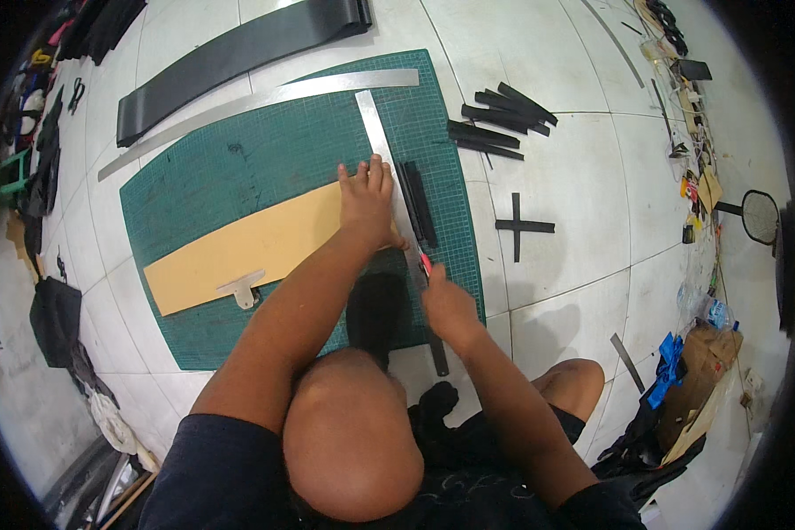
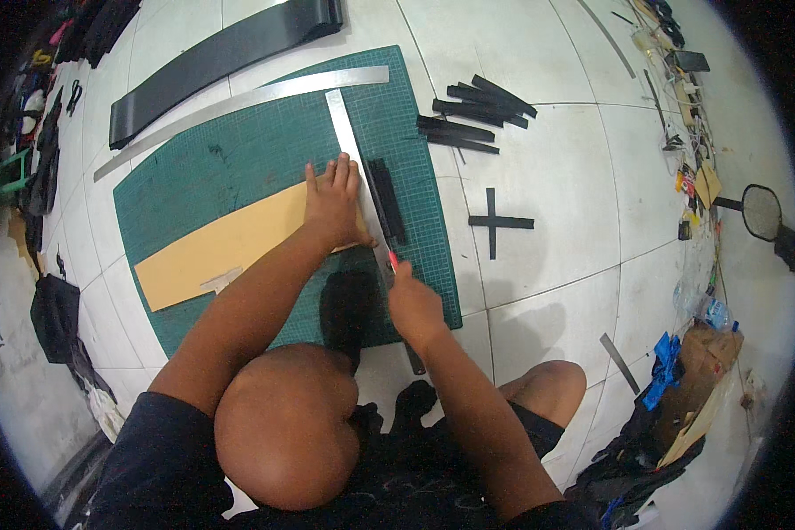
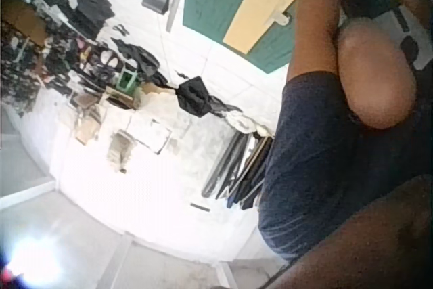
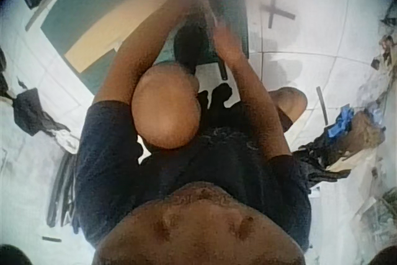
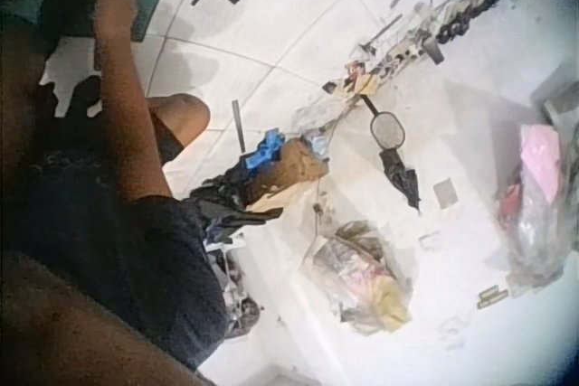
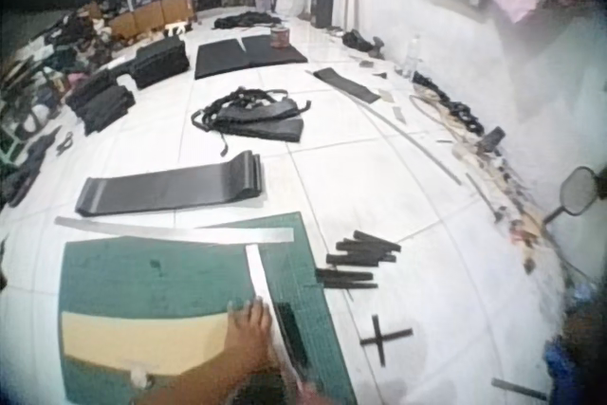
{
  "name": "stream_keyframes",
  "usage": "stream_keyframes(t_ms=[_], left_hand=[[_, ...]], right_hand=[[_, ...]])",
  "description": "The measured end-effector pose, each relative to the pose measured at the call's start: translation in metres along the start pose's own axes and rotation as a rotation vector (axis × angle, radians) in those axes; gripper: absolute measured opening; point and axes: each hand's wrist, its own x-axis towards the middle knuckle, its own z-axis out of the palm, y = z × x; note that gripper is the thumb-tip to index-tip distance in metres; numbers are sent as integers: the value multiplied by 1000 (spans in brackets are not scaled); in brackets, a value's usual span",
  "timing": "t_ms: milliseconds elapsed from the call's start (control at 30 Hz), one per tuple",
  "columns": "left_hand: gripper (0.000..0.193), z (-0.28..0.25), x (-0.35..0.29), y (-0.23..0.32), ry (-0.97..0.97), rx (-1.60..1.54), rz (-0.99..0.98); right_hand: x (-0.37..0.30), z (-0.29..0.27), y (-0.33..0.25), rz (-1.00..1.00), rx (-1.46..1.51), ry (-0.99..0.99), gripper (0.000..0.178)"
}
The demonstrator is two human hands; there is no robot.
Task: The person places a paper template onto a black material, aligns an L-square ruler, and cuts strips of the material using a utility knife.
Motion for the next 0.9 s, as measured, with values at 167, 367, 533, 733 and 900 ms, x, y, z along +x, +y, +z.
stream_keyframes(t_ms=[167,367,533,733,900], left_hand=[[148,2,-1,2,56,24,35],[146,8,0,-4,34,1,33],[136,9,3,-2,47,-21,34],[114,19,10,0,97,12,44],[126,12,4,0,83,-9,50]], right_hand=[[-11,29,34,87,-50,21,26],[-14,-10,-8,-16,13,96,21],[64,-35,-47,-117,84,312,25],[103,-34,-58,-87,24,342,24],[96,-73,-77,-43,-20,127,26]])
